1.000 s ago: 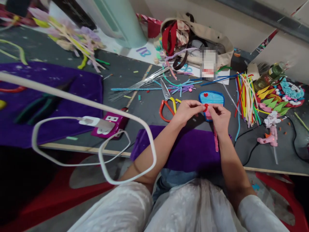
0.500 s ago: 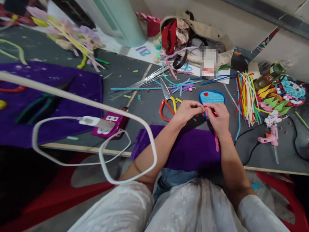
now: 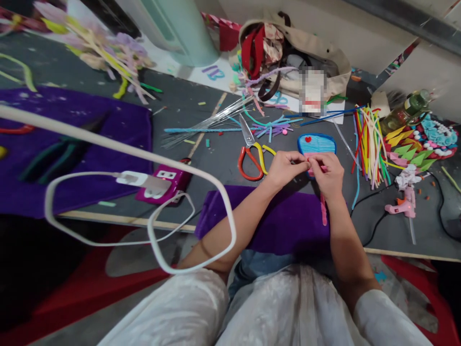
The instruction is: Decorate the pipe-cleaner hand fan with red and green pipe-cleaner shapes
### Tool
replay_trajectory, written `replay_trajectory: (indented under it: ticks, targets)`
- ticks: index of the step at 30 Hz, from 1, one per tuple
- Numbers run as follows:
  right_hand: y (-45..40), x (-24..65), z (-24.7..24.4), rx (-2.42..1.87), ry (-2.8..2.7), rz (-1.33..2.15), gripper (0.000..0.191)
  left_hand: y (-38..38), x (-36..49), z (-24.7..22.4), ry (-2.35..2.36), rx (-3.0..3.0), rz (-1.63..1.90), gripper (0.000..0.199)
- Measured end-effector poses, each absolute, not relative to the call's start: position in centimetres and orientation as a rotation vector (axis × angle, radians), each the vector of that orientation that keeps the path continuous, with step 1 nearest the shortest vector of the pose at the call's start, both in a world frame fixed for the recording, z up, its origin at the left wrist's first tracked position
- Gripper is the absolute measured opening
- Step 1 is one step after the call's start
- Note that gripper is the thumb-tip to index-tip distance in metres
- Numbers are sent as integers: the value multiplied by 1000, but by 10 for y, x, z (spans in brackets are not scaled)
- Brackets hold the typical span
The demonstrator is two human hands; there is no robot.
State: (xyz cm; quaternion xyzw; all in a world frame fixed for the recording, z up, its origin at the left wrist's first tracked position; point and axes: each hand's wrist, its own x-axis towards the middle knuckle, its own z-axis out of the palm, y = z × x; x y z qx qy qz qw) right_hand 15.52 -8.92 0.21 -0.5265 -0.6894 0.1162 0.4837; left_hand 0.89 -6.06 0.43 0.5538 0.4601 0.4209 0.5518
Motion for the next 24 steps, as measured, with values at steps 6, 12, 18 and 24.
replay_trajectory:
  ticks: [6, 12, 18, 24]
  targets:
    - [-89, 156, -1, -1267, -1538, 481, 16, -57, 4, 8, 983, 1056, 871, 18]
    - [-89, 159, 2, -1291, -1647, 357, 17, -52, -3, 5, 937, 963, 811, 22]
    - [-88, 164, 5, -1315, -1857, 119, 17, -53, -3, 7, 965, 1051, 833, 24]
    - [-87, 170, -1, -1311, -1966, 40, 20, -55, -1, 7, 985, 1179, 868, 23]
